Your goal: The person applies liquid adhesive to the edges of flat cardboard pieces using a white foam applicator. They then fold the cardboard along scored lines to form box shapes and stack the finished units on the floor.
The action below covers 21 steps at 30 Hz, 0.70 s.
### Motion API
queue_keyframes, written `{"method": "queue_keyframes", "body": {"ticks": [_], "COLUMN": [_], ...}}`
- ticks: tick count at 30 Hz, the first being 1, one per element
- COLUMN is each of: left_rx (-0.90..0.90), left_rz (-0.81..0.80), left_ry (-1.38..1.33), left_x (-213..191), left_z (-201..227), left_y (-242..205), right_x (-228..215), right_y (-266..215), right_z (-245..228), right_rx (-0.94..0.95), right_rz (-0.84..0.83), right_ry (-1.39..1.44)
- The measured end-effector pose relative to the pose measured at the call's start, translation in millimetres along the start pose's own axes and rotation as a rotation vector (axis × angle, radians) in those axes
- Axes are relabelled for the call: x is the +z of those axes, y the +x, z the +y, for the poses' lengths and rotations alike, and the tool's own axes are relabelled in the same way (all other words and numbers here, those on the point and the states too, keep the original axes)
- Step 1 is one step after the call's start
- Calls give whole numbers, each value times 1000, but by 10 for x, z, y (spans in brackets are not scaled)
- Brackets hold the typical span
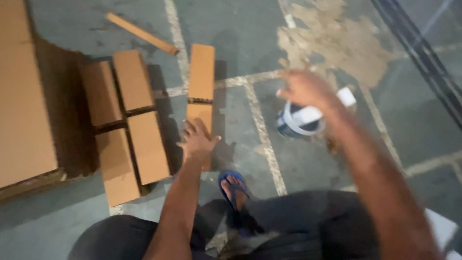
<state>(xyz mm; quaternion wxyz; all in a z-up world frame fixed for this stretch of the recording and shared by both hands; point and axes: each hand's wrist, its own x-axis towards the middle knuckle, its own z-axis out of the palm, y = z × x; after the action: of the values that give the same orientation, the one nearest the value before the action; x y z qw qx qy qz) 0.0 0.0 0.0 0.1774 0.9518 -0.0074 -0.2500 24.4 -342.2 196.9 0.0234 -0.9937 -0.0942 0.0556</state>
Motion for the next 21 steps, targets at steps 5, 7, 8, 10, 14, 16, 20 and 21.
{"method": "queue_keyframes", "body": {"ticks": [5,7,8,10,14,16,20,21], "left_rx": [42,62,76,91,163,181,179,172], "left_rz": [98,109,97,119,205,219,190,174], "left_ry": [49,60,83,126,226,231,215,217], "left_x": [89,116,100,134,234,277,222,191], "left_z": [-76,-134,-170,-196,-270,-300,-267,-274], "left_y": [-151,-132,-87,-15,96,127,210,219], "right_x": [273,1063,1485,2091,2557,2620,2618,2592], "right_y": [-774,-977,-1083,-1123,-1016,-890,-560,-509], "right_z": [763,1052,1165,1481,1799,1880,1876,1801], "right_rx": [436,600,698,805,915,836,656,662], "right_rz": [242,639,779,931,906,897,812,742], "right_ry": [393,557,679,907,929,927,973,908]}}
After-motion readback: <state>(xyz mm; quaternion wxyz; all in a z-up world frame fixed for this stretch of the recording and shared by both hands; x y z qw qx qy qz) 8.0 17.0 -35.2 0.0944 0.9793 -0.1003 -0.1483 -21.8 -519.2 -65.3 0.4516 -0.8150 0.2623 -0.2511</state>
